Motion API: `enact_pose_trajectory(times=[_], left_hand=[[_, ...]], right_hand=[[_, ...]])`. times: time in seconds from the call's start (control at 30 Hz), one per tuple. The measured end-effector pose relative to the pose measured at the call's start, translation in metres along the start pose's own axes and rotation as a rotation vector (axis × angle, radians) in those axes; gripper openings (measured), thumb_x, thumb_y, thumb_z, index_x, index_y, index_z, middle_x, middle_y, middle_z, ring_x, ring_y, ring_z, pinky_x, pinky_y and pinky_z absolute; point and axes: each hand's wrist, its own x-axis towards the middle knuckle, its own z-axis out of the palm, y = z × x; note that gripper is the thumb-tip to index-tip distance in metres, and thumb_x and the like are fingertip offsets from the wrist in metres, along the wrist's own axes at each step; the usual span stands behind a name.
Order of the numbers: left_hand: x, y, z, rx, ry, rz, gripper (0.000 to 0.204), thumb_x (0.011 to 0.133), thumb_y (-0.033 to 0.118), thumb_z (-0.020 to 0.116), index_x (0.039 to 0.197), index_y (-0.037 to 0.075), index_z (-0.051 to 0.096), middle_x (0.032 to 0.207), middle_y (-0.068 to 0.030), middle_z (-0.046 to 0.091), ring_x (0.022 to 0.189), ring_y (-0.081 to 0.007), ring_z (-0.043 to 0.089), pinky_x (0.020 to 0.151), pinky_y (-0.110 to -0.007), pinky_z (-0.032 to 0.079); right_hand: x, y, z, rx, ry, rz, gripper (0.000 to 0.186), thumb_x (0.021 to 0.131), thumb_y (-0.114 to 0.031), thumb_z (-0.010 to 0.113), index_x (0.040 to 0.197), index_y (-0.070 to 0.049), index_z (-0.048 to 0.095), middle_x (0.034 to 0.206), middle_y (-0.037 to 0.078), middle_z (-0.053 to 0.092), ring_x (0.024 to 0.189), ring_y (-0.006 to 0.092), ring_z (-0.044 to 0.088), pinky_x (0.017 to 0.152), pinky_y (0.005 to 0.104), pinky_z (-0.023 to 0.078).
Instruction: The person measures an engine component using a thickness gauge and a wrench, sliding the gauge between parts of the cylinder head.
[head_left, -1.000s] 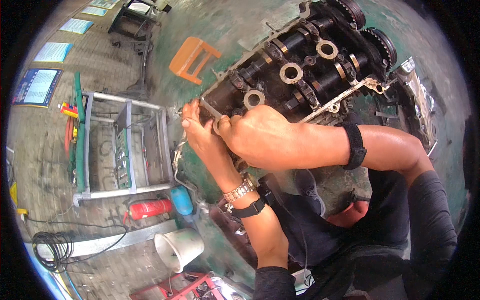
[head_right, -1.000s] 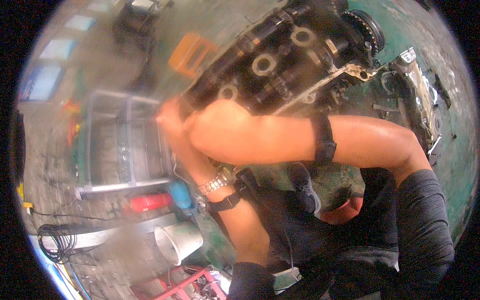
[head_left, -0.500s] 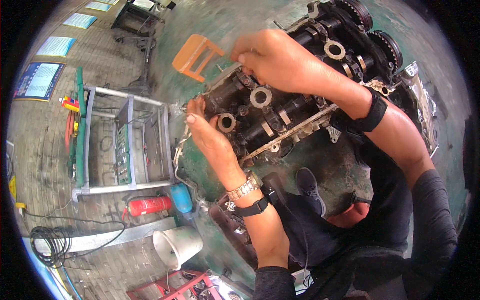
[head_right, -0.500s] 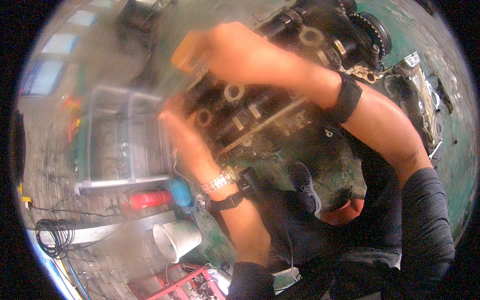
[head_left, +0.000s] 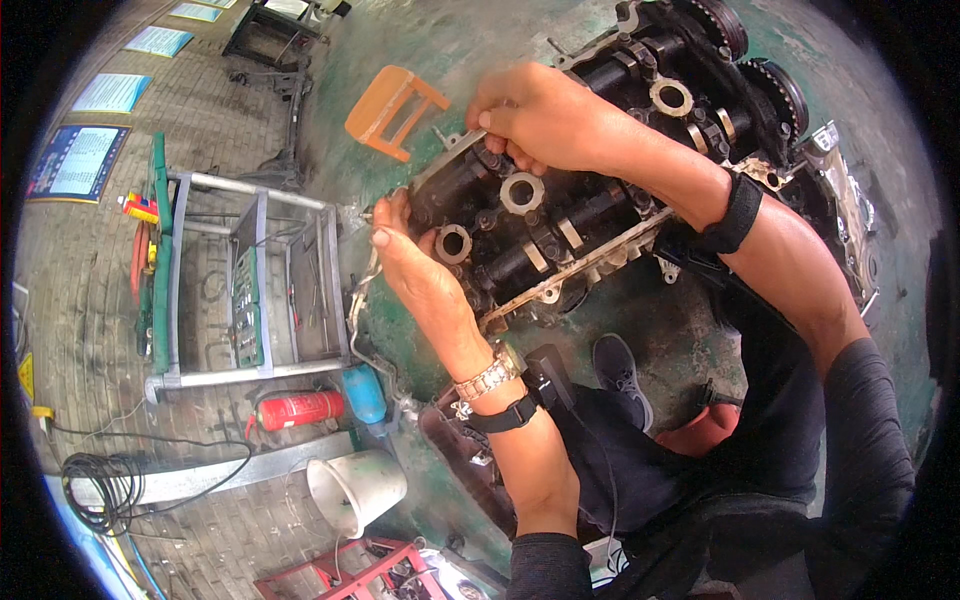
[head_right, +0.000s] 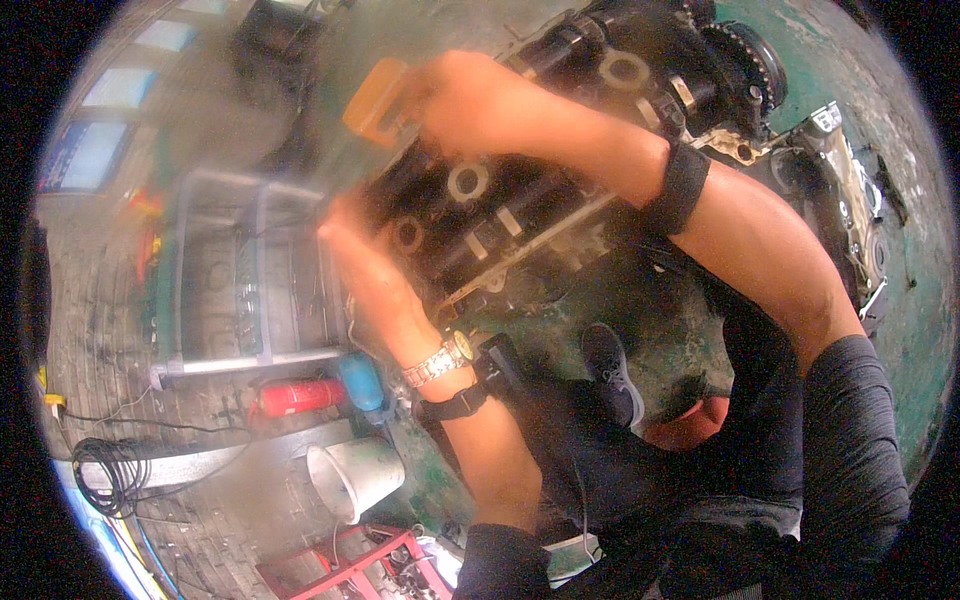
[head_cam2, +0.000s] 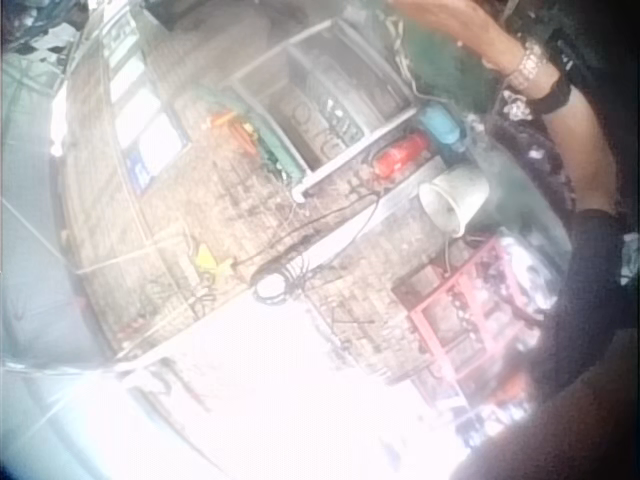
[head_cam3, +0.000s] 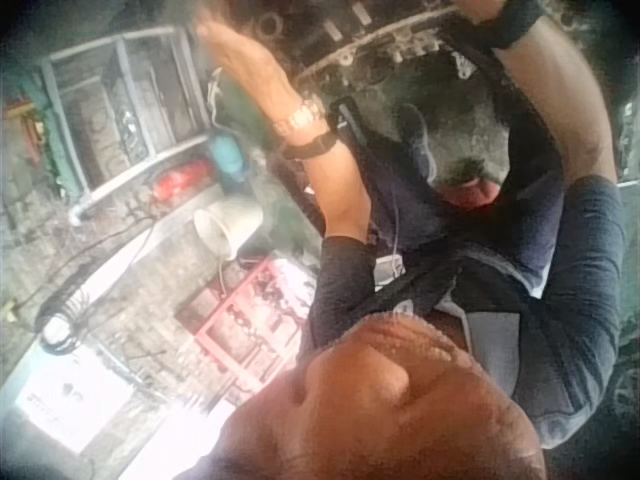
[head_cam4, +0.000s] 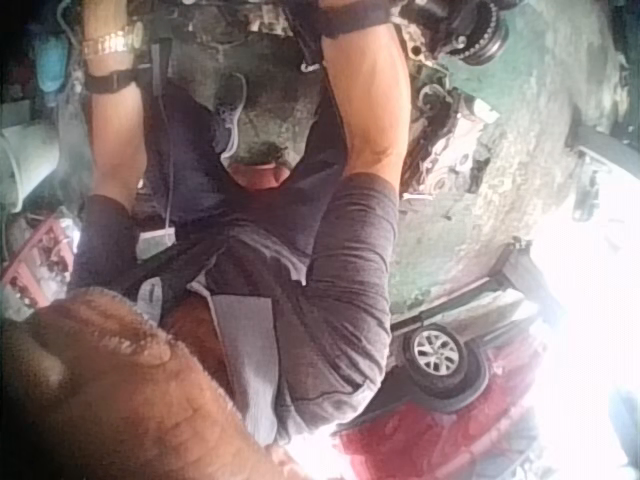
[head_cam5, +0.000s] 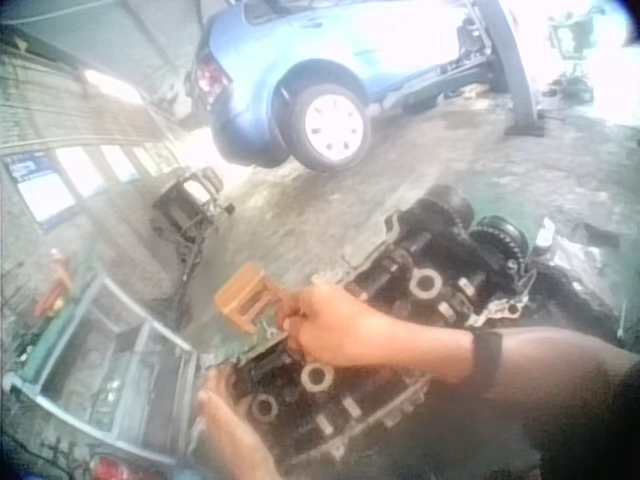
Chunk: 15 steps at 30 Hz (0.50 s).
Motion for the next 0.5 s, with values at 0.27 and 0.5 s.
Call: enact_pose_trajectory(times=[0.27,0.5], left_hand=[[0.0003,0.0005,0.0002,0.027,0.006,0.010,0.089,0.104,0.069,0.025,0.149,-0.007,0.039,0.144,-0.0226,0.052,0.132,-0.0315,0.050,0.107,-0.046,0.039],[0.0020,-0.0012,-0.0012,0.040,-0.013,0.029,0.092,0.103,0.071,0.025,0.150,-0.007,0.037,0.145,-0.0229,0.051,0.135,-0.0318,0.049,0.108,-0.046,0.038]], right_hand=[[0.0031,0.0011,0.0006,0.021,-0.020,0.035,0.023,0.097,-0.009,0.056,0.114,0.003,0.065,0.077,0.006,0.062,0.061,0.0129,0.060,0.054,0.0284,0.054],[0.0037,0.0052,0.0035,-0.077,0.019,0.039,0.027,0.096,-0.007,0.057,0.120,0.004,0.062,0.074,0.007,0.062,0.057,0.0133,0.060,0.053,0.0292,0.053]])
